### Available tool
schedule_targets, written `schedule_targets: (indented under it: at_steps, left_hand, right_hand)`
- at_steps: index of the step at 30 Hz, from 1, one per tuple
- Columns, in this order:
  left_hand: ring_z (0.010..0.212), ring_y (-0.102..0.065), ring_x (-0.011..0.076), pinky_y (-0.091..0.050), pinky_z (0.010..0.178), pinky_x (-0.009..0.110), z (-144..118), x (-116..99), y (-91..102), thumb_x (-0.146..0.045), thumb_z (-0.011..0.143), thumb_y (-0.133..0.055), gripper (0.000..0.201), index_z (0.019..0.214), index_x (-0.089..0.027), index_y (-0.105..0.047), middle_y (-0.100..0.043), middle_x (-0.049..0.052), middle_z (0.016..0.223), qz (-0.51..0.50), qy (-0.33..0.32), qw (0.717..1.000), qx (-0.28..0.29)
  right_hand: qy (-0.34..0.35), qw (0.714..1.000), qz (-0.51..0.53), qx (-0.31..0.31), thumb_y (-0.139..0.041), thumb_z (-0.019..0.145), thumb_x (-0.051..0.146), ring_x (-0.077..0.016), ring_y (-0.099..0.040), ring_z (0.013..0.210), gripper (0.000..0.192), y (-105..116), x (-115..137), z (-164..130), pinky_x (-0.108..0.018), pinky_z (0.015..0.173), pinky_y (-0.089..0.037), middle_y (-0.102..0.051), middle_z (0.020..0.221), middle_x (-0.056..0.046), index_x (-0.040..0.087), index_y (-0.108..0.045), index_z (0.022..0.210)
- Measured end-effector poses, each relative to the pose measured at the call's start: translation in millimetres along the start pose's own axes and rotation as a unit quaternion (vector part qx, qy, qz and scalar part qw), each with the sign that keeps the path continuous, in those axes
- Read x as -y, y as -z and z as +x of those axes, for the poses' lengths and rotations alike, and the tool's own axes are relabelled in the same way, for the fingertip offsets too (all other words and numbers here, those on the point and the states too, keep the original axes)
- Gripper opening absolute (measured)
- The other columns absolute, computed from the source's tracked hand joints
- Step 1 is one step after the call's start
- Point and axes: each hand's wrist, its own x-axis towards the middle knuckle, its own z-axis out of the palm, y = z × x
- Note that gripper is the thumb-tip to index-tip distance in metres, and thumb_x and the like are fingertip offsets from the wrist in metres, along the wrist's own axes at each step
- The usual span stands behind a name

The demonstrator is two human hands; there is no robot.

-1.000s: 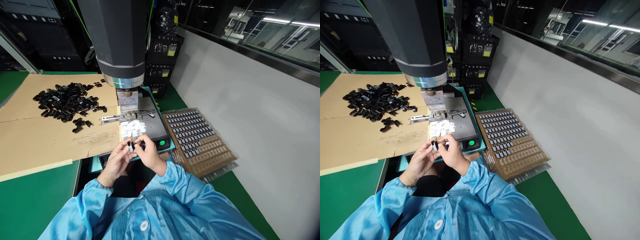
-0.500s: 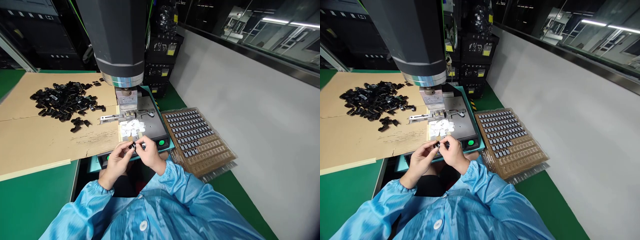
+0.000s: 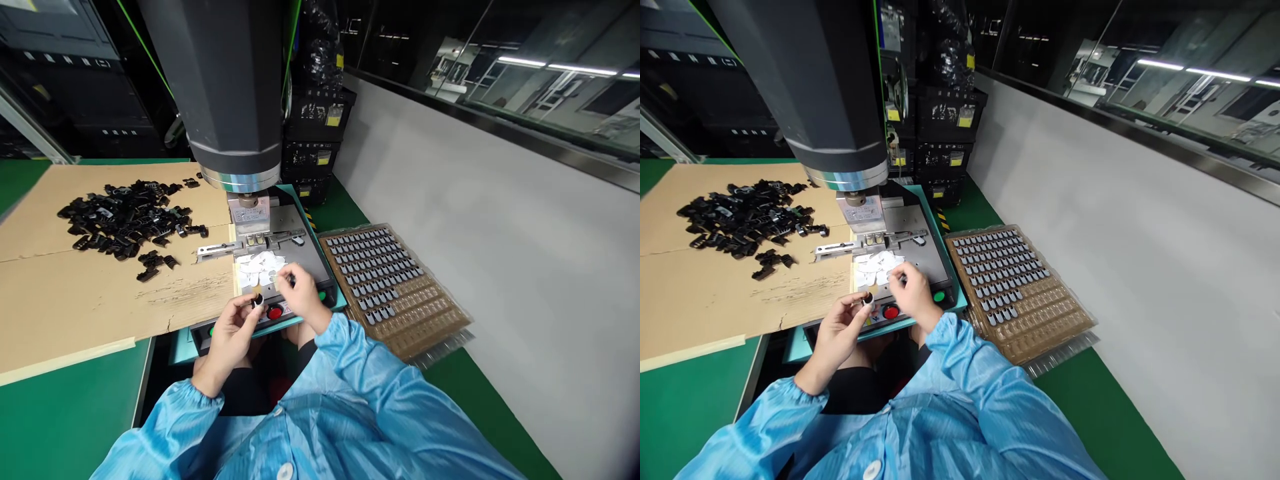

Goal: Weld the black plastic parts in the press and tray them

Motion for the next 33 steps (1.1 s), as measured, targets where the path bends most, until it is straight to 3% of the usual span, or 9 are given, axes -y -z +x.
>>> schedule_targets:
  at_steps: [4,11,14,20,21,24,28,30,33]
  left_hand:
    - [0.082,-0.073,0.0203,-0.065,0.081,0.036,7.4,-1.0,-0.1,-0.051,0.091,-0.084,0.040,0.115,-0.022,-0.071,-0.074,0.004,0.089,0.020,-0.007,1.000,0.012]
    - [0.078,-0.075,0.0259,-0.067,0.067,0.043,-3.0,-50.6,19.9,-0.047,0.098,-0.074,0.024,0.116,-0.031,-0.069,-0.076,0.011,0.099,0.118,-0.157,0.980,-0.036]
    - [0.090,-0.078,0.0260,-0.070,0.079,0.045,-5.9,-88.6,71.2,-0.047,0.101,-0.071,0.035,0.134,-0.035,-0.067,-0.077,0.013,0.112,0.204,-0.203,0.954,-0.080]
    - [0.109,-0.075,0.0259,-0.063,0.100,0.047,-50.8,-209.8,213.3,-0.036,0.099,-0.075,0.026,0.123,-0.029,-0.075,-0.077,0.010,0.119,0.355,-0.247,0.874,-0.224]
    - [0.109,-0.073,0.0250,-0.061,0.103,0.046,-56.9,-233.3,237.5,-0.036,0.096,-0.078,0.028,0.122,-0.026,-0.075,-0.076,0.010,0.118,0.377,-0.264,0.847,-0.265]
    - [0.096,-0.071,0.0189,-0.059,0.098,0.038,-60.8,-315.0,319.1,-0.046,0.093,-0.079,0.037,0.118,-0.018,-0.076,-0.077,0.007,0.111,0.542,-0.304,0.658,-0.426]
    - [0.088,-0.069,0.0153,-0.053,0.092,0.050,-48.2,-445.9,437.1,-0.075,0.082,-0.067,0.078,0.097,0.002,-0.070,-0.068,0.000,0.085,0.661,-0.261,0.420,-0.564]
    - [0.089,-0.068,0.0160,-0.048,0.086,0.056,-44.6,-499.0,482.4,-0.089,0.075,-0.046,0.097,0.085,0.006,-0.064,-0.057,-0.005,0.077,0.695,-0.228,0.375,-0.569]
    - [0.095,-0.068,0.0201,-0.043,0.079,0.056,-54.9,-535.6,511.3,-0.091,0.073,-0.020,0.106,0.078,0.008,-0.060,-0.045,-0.007,0.071,0.728,-0.176,0.387,-0.538]
  right_hand:
    - [-0.079,0.976,-0.187,-0.077,-0.067,0.093,0.026,-0.0272,-0.068,0.113,0.023,20.1,-40.1,67.5,-0.038,0.098,-0.054,-0.071,0.122,-0.013,0.021,-0.065,0.115]
    - [-0.176,0.925,-0.337,0.010,-0.064,0.100,0.034,-0.0262,-0.072,0.104,0.025,32.7,-34.7,103.7,-0.034,0.085,-0.051,-0.076,0.117,-0.012,0.025,-0.069,0.123]
    - [-0.171,0.927,-0.333,0.008,-0.067,0.093,0.034,-0.0343,-0.073,0.102,0.035,29.1,-61.7,115.5,-0.044,0.079,-0.050,-0.074,0.117,-0.022,0.024,-0.070,0.126]
    - [-0.101,0.939,-0.329,-0.003,-0.062,0.086,0.047,-0.0409,-0.065,0.123,0.050,14.2,-115.7,141.1,-0.056,0.085,-0.047,-0.067,0.134,-0.026,0.042,-0.068,0.136]
    - [-0.102,0.941,-0.323,-0.005,-0.061,0.085,0.048,-0.0409,-0.065,0.122,0.051,16.0,-115.8,138.8,-0.056,0.085,-0.047,-0.067,0.134,-0.026,0.044,-0.069,0.135]
    - [-0.104,0.948,-0.298,-0.029,-0.063,0.076,0.048,-0.0396,-0.067,0.114,0.052,18.8,-110.7,135.2,-0.056,0.082,-0.045,-0.068,0.130,-0.025,0.045,-0.073,0.127]
    - [-0.108,0.957,-0.266,-0.048,-0.065,0.064,0.047,-0.0374,-0.070,0.100,0.050,18.7,-104.3,138.2,-0.056,0.079,-0.042,-0.068,0.127,-0.026,0.045,-0.077,0.112]
    - [-0.104,0.962,-0.246,-0.055,-0.065,0.060,0.047,-0.0365,-0.069,0.093,0.048,25.0,-102.3,134.9,-0.056,0.078,-0.041,-0.068,0.123,-0.027,0.045,-0.078,0.106]
    - [-0.085,0.974,-0.200,-0.070,-0.065,0.061,0.048,-0.0344,-0.067,0.085,0.039,41.9,-97.9,118.5,-0.055,0.077,-0.042,-0.069,0.111,-0.026,0.046,-0.077,0.098]
